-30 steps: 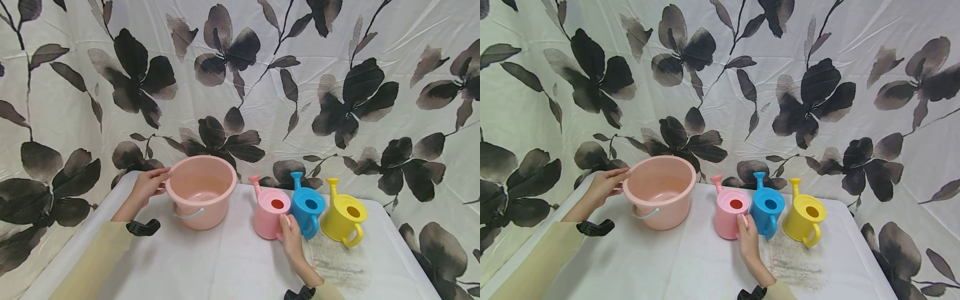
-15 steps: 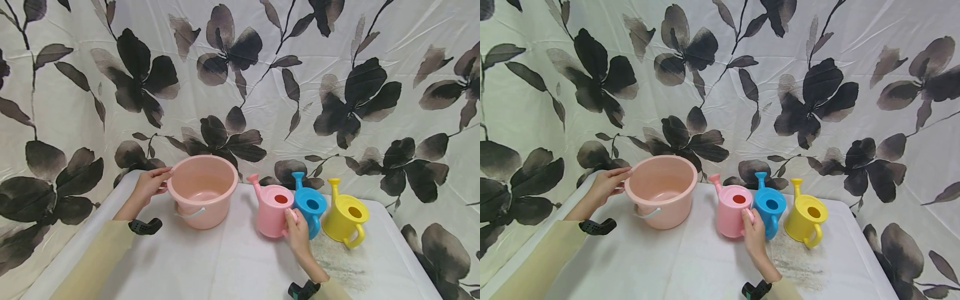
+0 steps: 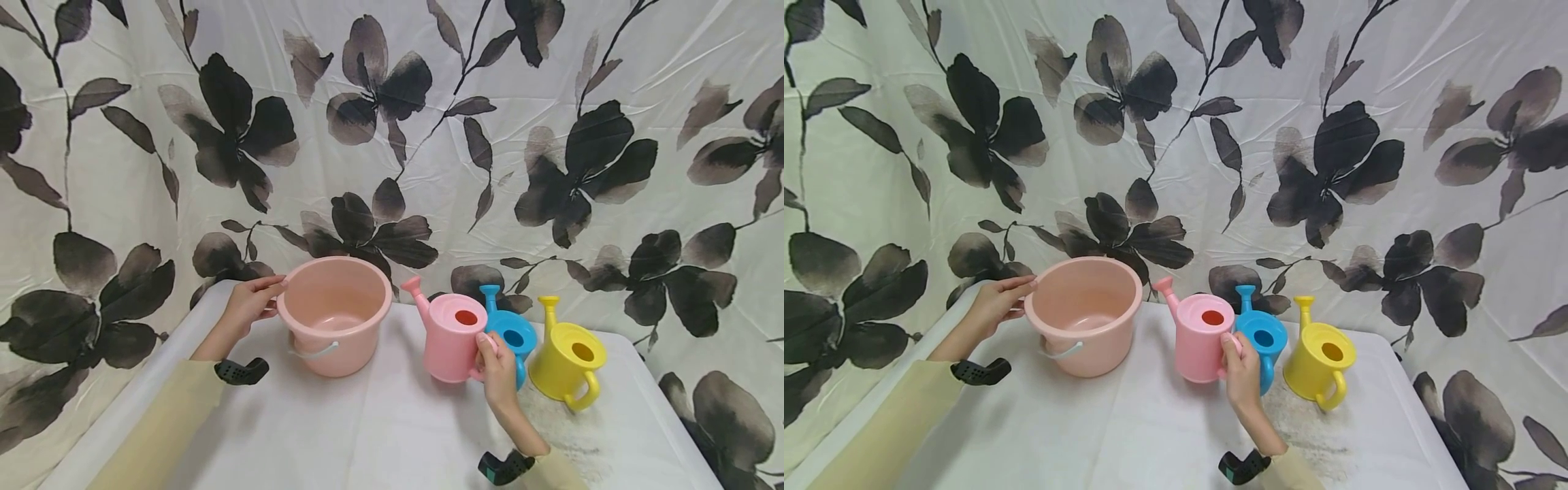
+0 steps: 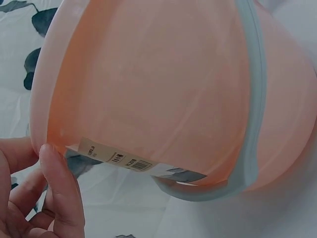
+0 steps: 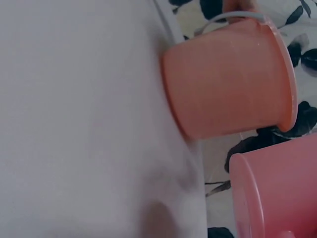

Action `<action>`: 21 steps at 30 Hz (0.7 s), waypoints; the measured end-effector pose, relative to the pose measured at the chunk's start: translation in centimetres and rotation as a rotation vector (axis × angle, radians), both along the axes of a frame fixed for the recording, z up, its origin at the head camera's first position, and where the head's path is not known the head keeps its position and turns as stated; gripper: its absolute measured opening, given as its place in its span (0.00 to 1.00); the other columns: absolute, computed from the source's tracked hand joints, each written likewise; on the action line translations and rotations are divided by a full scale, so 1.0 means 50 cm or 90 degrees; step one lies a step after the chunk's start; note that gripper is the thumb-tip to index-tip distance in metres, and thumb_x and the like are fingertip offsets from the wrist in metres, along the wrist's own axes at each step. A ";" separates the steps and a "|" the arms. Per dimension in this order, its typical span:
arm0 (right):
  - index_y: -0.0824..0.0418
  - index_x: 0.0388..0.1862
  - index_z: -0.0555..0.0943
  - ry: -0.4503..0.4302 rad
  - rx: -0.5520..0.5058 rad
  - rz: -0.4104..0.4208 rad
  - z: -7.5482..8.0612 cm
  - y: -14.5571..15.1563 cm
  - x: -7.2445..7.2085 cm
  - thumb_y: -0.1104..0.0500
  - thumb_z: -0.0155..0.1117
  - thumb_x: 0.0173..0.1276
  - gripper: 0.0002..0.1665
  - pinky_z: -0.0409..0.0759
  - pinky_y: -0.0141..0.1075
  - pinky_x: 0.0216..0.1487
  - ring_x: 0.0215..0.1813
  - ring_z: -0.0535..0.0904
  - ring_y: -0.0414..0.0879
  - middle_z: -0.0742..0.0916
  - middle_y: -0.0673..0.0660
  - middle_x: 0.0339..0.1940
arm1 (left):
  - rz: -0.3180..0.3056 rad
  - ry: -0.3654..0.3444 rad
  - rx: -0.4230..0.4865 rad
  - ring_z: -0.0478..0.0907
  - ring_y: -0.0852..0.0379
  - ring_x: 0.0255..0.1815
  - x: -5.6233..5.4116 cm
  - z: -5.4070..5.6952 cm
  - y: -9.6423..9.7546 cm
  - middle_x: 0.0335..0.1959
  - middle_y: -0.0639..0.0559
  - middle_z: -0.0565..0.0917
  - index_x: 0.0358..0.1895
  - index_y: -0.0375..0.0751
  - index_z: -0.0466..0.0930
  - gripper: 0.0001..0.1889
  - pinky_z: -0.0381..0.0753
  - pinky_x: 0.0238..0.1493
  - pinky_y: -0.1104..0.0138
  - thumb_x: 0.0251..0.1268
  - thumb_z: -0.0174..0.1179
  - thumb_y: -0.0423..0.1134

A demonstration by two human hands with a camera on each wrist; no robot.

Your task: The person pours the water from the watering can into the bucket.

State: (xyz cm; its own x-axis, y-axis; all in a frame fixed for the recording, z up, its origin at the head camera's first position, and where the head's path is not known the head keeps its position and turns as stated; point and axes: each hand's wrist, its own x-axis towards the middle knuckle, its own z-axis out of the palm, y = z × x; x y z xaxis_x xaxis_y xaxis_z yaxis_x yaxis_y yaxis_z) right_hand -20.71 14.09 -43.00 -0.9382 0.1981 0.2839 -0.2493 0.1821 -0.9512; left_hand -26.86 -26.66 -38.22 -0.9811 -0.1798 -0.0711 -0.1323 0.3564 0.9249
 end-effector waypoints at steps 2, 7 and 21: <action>0.72 0.27 0.67 0.020 -0.006 0.011 0.006 0.002 0.000 0.57 0.51 0.75 0.21 0.70 0.29 0.18 0.22 0.68 0.46 0.69 0.61 0.16 | 0.001 0.002 0.002 0.76 0.72 0.27 0.001 -0.001 -0.001 0.53 0.40 0.78 0.68 0.37 0.67 0.29 0.82 0.32 0.78 0.71 0.52 0.51; 0.79 0.25 0.64 0.053 0.003 0.033 0.054 -0.002 0.012 0.65 0.47 0.75 0.19 0.66 0.33 0.16 0.20 0.66 0.53 0.67 0.67 0.16 | 0.002 0.004 0.000 0.76 0.72 0.27 0.002 0.001 0.000 0.56 0.38 0.76 0.69 0.37 0.67 0.29 0.82 0.33 0.79 0.72 0.52 0.51; 0.73 0.22 0.65 0.078 0.014 0.099 0.079 0.004 -0.018 0.61 0.47 0.75 0.21 0.66 0.31 0.20 0.19 0.66 0.47 0.67 0.59 0.13 | -0.001 0.001 0.006 0.76 0.72 0.27 -0.001 -0.001 0.000 0.56 0.37 0.76 0.69 0.36 0.66 0.29 0.82 0.33 0.78 0.72 0.51 0.51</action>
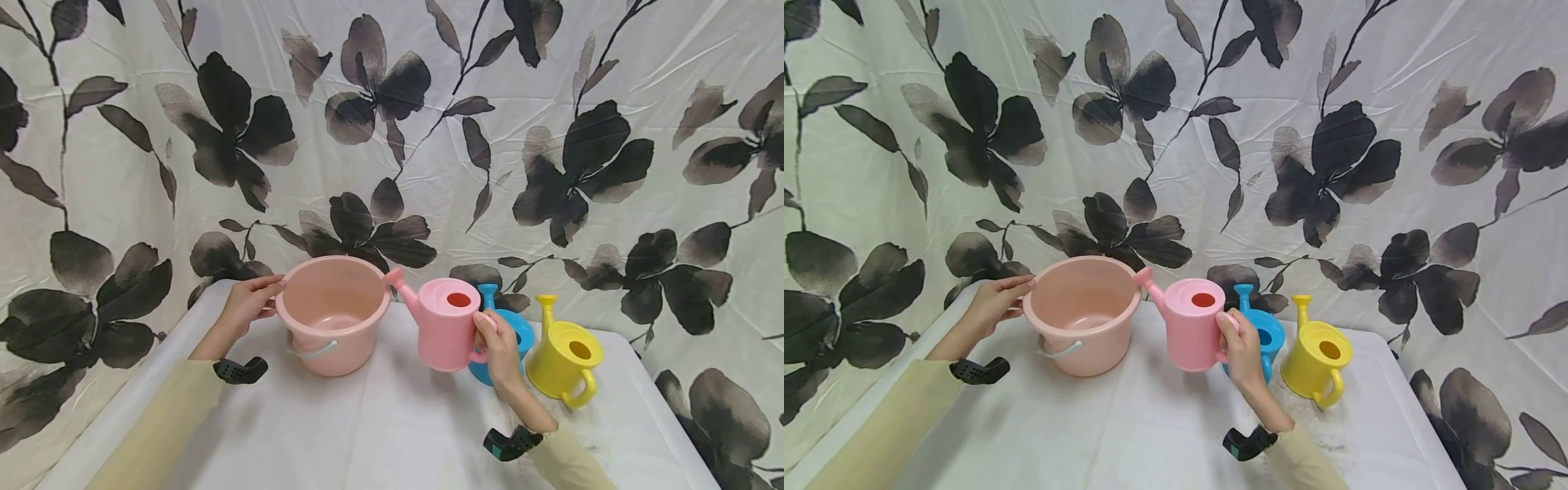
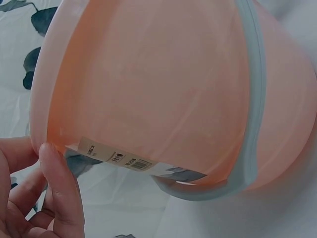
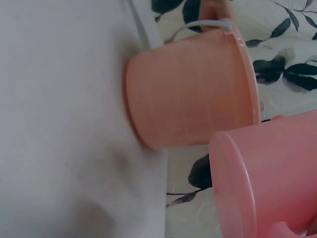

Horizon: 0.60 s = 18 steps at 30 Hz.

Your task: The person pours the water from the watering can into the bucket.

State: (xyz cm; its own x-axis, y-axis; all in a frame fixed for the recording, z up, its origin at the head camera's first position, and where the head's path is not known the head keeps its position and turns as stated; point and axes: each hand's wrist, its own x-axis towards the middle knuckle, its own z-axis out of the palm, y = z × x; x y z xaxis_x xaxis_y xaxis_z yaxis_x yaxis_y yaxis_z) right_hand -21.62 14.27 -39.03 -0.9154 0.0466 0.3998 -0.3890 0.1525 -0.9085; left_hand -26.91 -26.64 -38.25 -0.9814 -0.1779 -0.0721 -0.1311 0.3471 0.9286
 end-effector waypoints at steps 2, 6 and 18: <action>0.73 0.22 0.64 0.000 -0.002 0.010 0.007 -0.002 -0.001 0.61 0.47 0.75 0.22 0.65 0.31 0.19 0.19 0.65 0.47 0.67 0.58 0.13 | -0.001 0.001 0.000 0.76 0.72 0.27 0.000 -0.001 0.001 0.57 0.37 0.75 0.69 0.36 0.66 0.29 0.82 0.33 0.78 0.72 0.51 0.51; 0.73 0.21 0.64 0.004 -0.009 0.032 0.019 -0.006 -0.006 0.61 0.47 0.75 0.22 0.63 0.31 0.19 0.18 0.64 0.49 0.66 0.56 0.12 | 0.002 0.001 -0.002 0.76 0.72 0.27 0.000 -0.002 0.002 0.58 0.36 0.75 0.69 0.36 0.67 0.29 0.82 0.33 0.78 0.72 0.51 0.51; 0.72 0.22 0.65 0.023 0.009 0.109 0.050 -0.021 -0.025 0.62 0.48 0.74 0.20 0.62 0.31 0.17 0.18 0.63 0.42 0.66 0.56 0.13 | 0.005 -0.003 -0.004 0.76 0.72 0.28 0.003 -0.002 0.002 0.60 0.34 0.74 0.69 0.38 0.66 0.30 0.82 0.34 0.78 0.72 0.51 0.52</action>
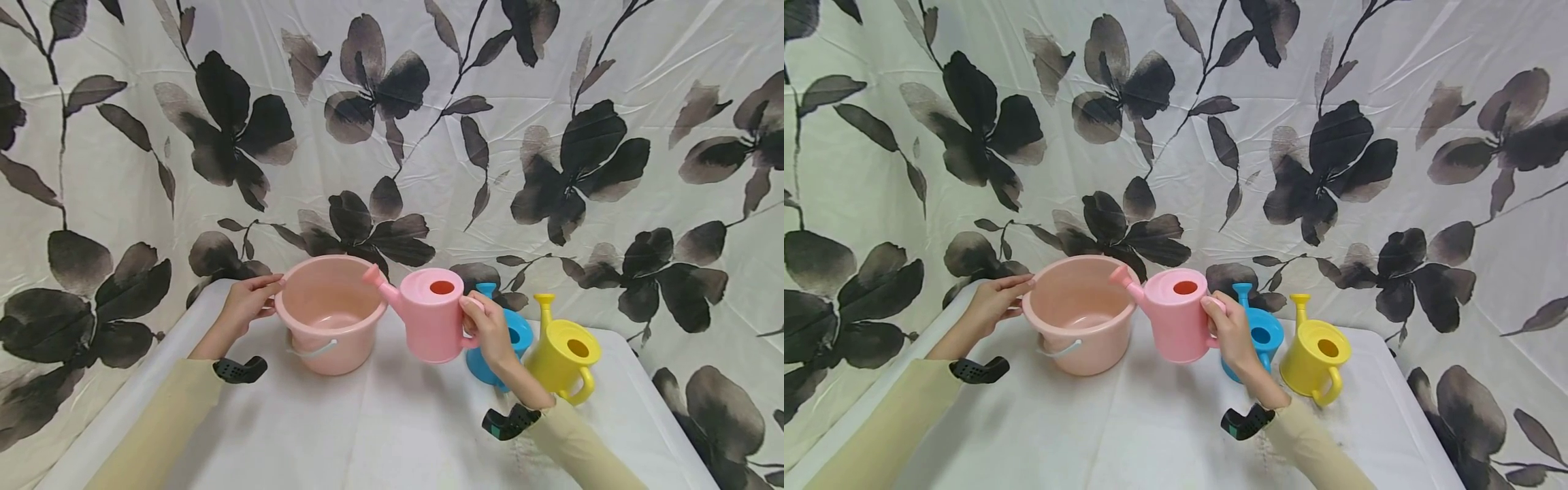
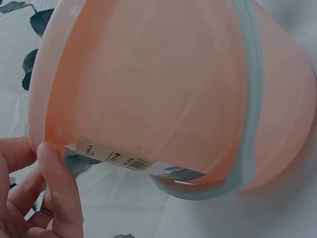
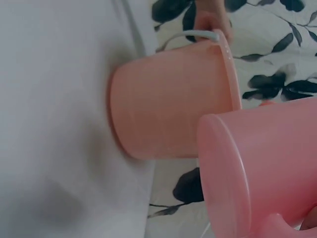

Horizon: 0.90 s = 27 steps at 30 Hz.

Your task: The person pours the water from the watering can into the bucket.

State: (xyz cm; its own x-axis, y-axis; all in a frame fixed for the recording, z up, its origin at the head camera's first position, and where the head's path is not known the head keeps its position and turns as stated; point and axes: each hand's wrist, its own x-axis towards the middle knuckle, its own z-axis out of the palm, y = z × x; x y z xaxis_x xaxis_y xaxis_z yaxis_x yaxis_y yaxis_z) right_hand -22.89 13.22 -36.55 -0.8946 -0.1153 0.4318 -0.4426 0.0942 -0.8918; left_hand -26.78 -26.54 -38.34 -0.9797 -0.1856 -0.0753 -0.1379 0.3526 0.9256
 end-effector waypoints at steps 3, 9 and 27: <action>0.73 0.22 0.65 -0.010 0.010 0.017 0.006 -0.003 -0.004 0.61 0.47 0.74 0.21 0.62 0.31 0.18 0.17 0.63 0.42 0.66 0.56 0.13 | 0.001 0.001 0.000 0.76 0.72 0.28 0.000 0.001 0.000 0.60 0.35 0.74 0.69 0.38 0.66 0.30 0.82 0.33 0.78 0.72 0.51 0.52; 0.75 0.22 0.63 -0.024 0.020 0.035 0.013 -0.005 -0.014 0.61 0.47 0.74 0.22 0.62 0.30 0.19 0.17 0.62 0.41 0.65 0.56 0.13 | 0.000 0.001 0.000 0.75 0.71 0.27 -0.001 0.000 -0.001 0.58 0.36 0.75 0.69 0.37 0.66 0.29 0.82 0.33 0.78 0.72 0.51 0.51; 0.76 0.21 0.61 -0.046 0.054 0.065 0.049 -0.007 -0.048 0.60 0.48 0.73 0.23 0.62 0.34 0.19 0.17 0.61 0.45 0.65 0.55 0.13 | -0.005 0.008 0.003 0.75 0.71 0.27 -0.012 0.000 -0.004 0.58 0.36 0.75 0.69 0.37 0.67 0.29 0.82 0.33 0.78 0.72 0.51 0.51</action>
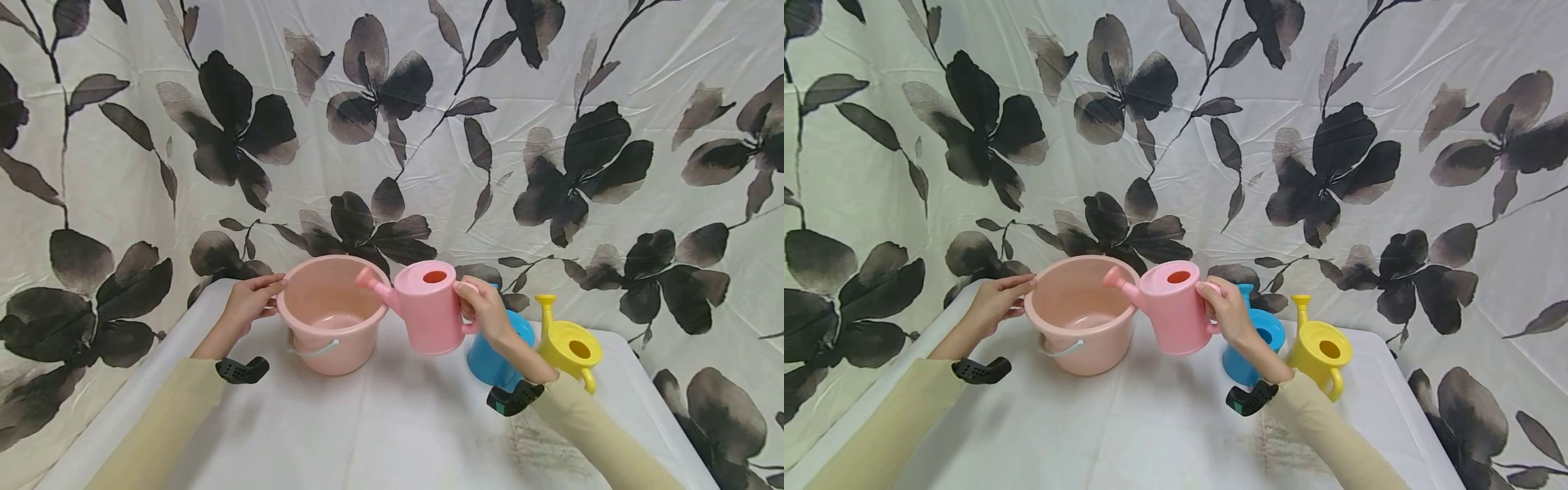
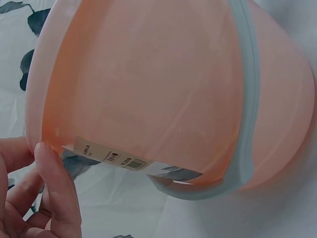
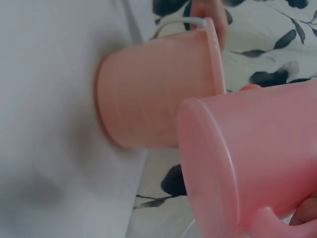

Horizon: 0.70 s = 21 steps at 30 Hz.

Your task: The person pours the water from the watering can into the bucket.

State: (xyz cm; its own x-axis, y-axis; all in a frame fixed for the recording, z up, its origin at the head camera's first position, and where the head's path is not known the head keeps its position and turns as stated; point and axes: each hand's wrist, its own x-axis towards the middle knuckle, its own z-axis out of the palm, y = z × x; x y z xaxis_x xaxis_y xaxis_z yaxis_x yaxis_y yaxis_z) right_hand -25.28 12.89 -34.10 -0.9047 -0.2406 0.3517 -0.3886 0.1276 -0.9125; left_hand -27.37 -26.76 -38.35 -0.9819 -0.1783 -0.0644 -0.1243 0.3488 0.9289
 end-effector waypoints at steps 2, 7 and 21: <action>0.75 0.20 0.61 -0.002 0.001 0.009 0.005 -0.001 -0.003 0.60 0.47 0.73 0.24 0.60 0.34 0.19 0.17 0.61 0.46 0.65 0.54 0.12 | 0.000 0.002 0.001 0.75 0.71 0.27 0.000 0.000 0.000 0.58 0.36 0.75 0.69 0.37 0.67 0.28 0.82 0.33 0.78 0.72 0.51 0.50; 0.75 0.19 0.61 -0.002 0.015 0.020 0.017 -0.001 -0.012 0.60 0.48 0.72 0.24 0.60 0.35 0.18 0.17 0.61 0.43 0.65 0.52 0.12 | 0.003 0.001 0.000 0.75 0.70 0.27 0.000 0.001 0.001 0.58 0.35 0.75 0.69 0.38 0.67 0.28 0.82 0.33 0.78 0.72 0.51 0.50; 0.70 0.19 0.62 -0.032 0.064 0.040 0.059 -0.001 -0.030 0.59 0.46 0.73 0.22 0.58 0.31 0.21 0.17 0.59 0.42 0.64 0.50 0.12 | 0.006 -0.005 -0.004 0.75 0.70 0.28 -0.001 -0.001 0.002 0.59 0.35 0.74 0.69 0.38 0.66 0.29 0.82 0.33 0.79 0.72 0.51 0.51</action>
State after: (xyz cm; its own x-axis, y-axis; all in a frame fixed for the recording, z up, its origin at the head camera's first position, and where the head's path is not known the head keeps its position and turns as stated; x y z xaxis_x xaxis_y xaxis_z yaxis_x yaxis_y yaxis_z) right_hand -26.76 12.85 -31.16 -0.9028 -0.3287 0.2773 -0.3528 0.1972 -0.9147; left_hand -27.43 -26.66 -38.38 -0.9797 -0.1878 -0.0705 -0.1344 0.3537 0.9256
